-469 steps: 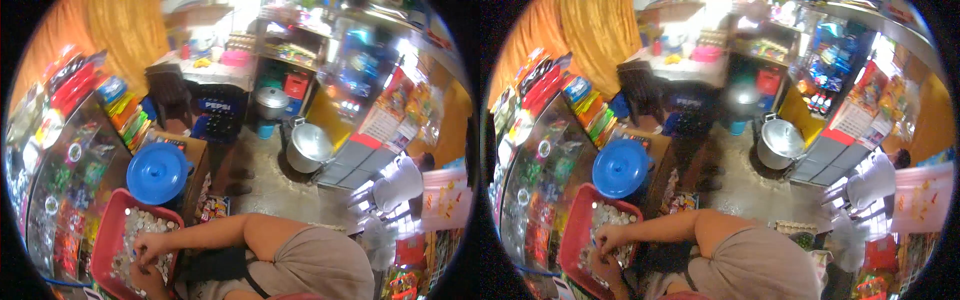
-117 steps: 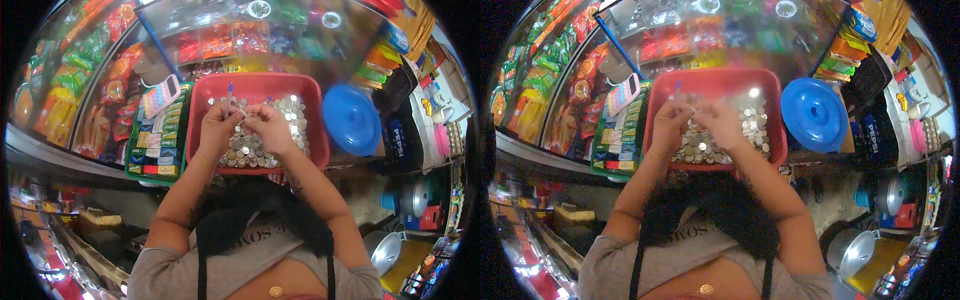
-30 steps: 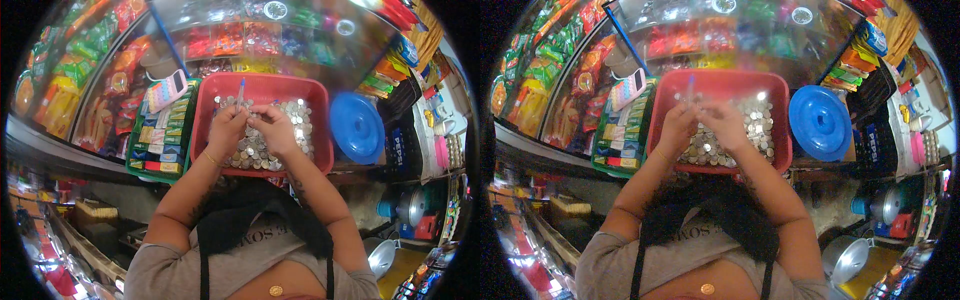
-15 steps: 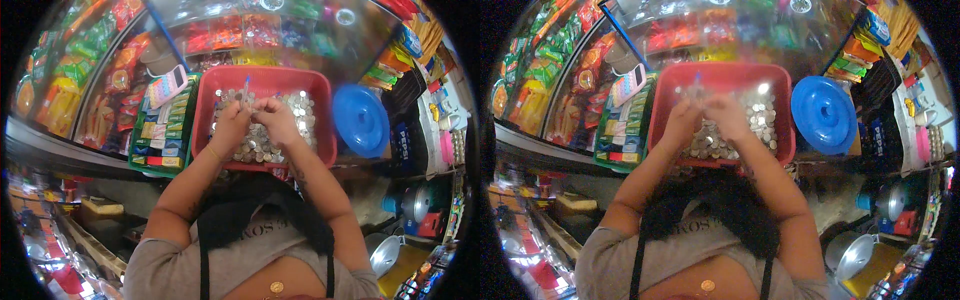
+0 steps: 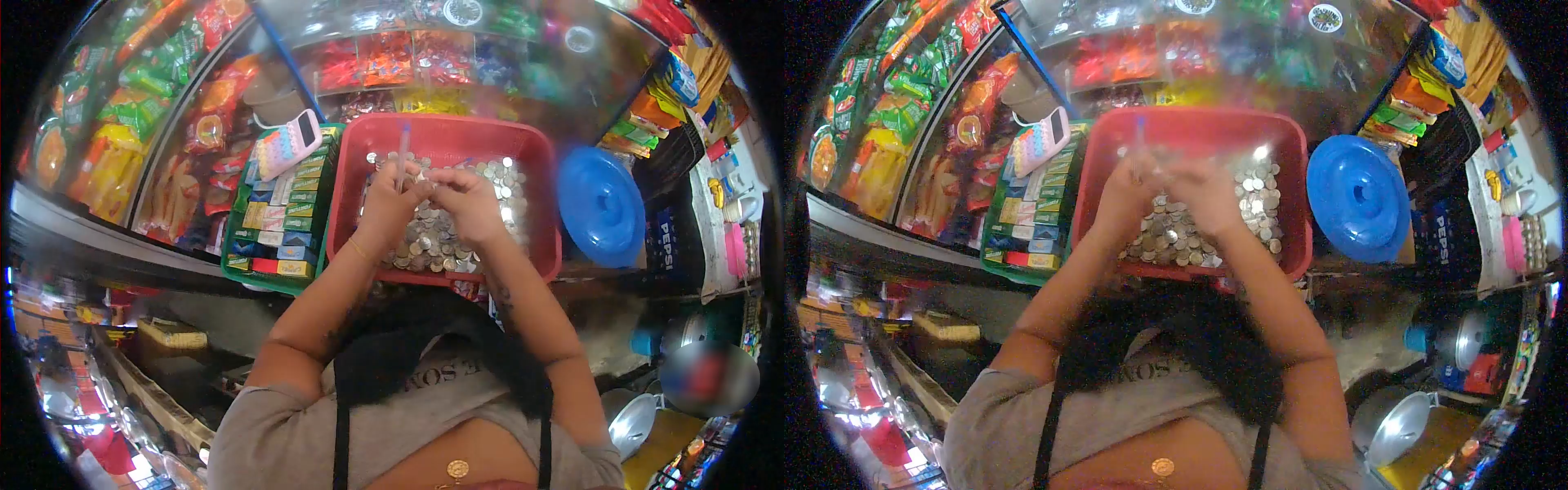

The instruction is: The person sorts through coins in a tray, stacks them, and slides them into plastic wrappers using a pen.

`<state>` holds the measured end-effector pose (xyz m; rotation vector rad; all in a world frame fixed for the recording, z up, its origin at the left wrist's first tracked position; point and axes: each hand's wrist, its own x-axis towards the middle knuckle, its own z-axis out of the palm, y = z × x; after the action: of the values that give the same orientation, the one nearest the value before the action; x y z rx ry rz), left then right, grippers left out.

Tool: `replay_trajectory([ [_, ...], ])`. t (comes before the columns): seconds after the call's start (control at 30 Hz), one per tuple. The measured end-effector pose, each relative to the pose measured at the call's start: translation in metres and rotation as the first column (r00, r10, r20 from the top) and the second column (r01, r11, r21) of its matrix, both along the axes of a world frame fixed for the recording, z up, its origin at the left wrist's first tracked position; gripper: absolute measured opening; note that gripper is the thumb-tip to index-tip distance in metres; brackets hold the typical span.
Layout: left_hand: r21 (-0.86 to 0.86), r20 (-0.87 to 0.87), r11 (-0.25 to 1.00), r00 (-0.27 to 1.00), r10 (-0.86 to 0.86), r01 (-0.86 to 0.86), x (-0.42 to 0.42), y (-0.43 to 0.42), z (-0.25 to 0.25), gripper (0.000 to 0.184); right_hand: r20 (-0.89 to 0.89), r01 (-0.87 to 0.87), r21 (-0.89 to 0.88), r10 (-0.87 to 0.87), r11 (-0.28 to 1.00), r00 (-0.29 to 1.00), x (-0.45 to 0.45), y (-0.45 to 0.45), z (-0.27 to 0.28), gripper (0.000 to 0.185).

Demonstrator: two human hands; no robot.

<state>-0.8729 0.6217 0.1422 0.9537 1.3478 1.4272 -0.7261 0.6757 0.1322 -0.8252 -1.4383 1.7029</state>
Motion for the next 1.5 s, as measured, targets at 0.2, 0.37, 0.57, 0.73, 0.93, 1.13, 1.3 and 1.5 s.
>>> replay_trajectory([
  [0.2, 0.187, -0.441, 0.981, 0.888, 0.134, -0.055, -0.005, -0.005, 0.000, 0.007, -0.107, -0.012, 0.116, 0.024, 0.993, 0.994, -0.007, -0.001, -0.019, 0.026],
  [0.37, 0.289, -0.469, 0.948, 0.843, 0.265, -0.137, -0.003, 0.001, -0.022, 0.010, -0.031, -0.073, 0.181, 0.080, 0.981, 0.996, -0.010, 0.003, -0.032, 0.025],
  [0.57, 0.255, -0.516, 0.951, 0.806, 0.289, -0.178, -0.003, 0.003, -0.026, 0.013, -0.016, -0.106, 0.065, 0.107, 0.992, 0.994, -0.013, -0.008, -0.009, 0.015],
  [0.73, 0.162, -0.455, 0.978, 0.870, 0.189, -0.128, -0.010, 0.004, -0.035, 0.015, 0.130, -0.101, 0.303, 0.064, 0.947, 0.989, -0.008, -0.007, -0.004, 0.017],
  [0.93, -0.078, 0.078, 0.993, 0.992, 0.099, -0.093, -0.002, -0.004, -0.018, 0.015, 0.207, -0.193, 0.266, 0.140, 0.944, 0.968, -0.002, -0.001, 0.007, 0.020],
  [1.13, 0.174, -0.255, 0.927, 0.894, 0.368, -0.332, -0.037, 0.015, -0.054, 0.012, 0.316, -0.391, 0.299, 0.296, 0.871, 0.901, 0.004, -0.003, 0.000, 0.019],
  [1.3, 0.000, 0.105, 0.929, 0.924, 0.368, -0.370, -0.042, 0.006, -0.021, 0.012, 0.405, -0.287, 0.583, 0.033, 0.760, 0.914, 0.007, -0.011, 0.007, 0.027],
  [1.5, 0.120, -0.324, 0.968, 0.912, 0.250, -0.222, -0.012, 0.005, -0.013, 0.014, 0.460, -0.207, 0.568, -0.098, 0.797, 0.883, 0.019, 0.006, 0.024, 0.040],
])
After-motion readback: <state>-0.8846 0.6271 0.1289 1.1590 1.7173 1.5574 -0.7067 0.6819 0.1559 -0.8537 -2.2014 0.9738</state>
